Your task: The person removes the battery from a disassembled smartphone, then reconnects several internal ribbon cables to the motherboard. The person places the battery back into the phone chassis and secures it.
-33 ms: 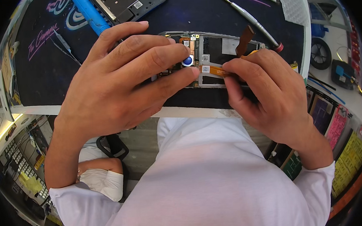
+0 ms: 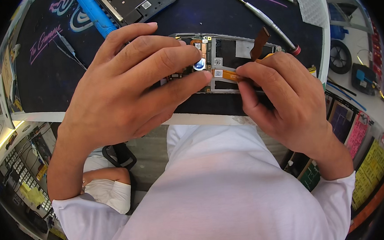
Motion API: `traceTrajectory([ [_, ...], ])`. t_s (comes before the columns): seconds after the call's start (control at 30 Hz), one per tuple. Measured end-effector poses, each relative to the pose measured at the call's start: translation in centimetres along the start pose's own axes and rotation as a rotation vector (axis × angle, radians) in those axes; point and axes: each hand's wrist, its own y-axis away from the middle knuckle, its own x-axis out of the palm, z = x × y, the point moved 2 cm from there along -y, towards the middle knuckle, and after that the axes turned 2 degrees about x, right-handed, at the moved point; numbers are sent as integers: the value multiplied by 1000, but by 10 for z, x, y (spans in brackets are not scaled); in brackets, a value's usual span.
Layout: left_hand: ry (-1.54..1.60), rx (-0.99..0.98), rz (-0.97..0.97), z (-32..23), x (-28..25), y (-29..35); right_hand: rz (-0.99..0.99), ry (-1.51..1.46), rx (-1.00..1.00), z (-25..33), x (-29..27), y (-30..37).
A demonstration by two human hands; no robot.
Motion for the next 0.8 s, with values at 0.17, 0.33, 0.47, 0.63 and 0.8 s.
traceTrajectory([
  [0.17, 17, -48, 35, 8, -4, 0, -7, 7, -23, -4, 8, -8],
  [0.33, 26, -62, 46, 5, -5, -3, 8, 1, -30, -5, 5, -7],
  [0.47, 10, -45, 41, 4, -4, -3, 11, -11, -12, -6, 4, -6],
  [0.63, -32, 26, 12, 7, -6, -2, -7, -18, -9, -6, 6, -5],
  [0.8, -28, 40, 19, 11, -7, -2, -11, -12, -21, -7, 6, -5],
])
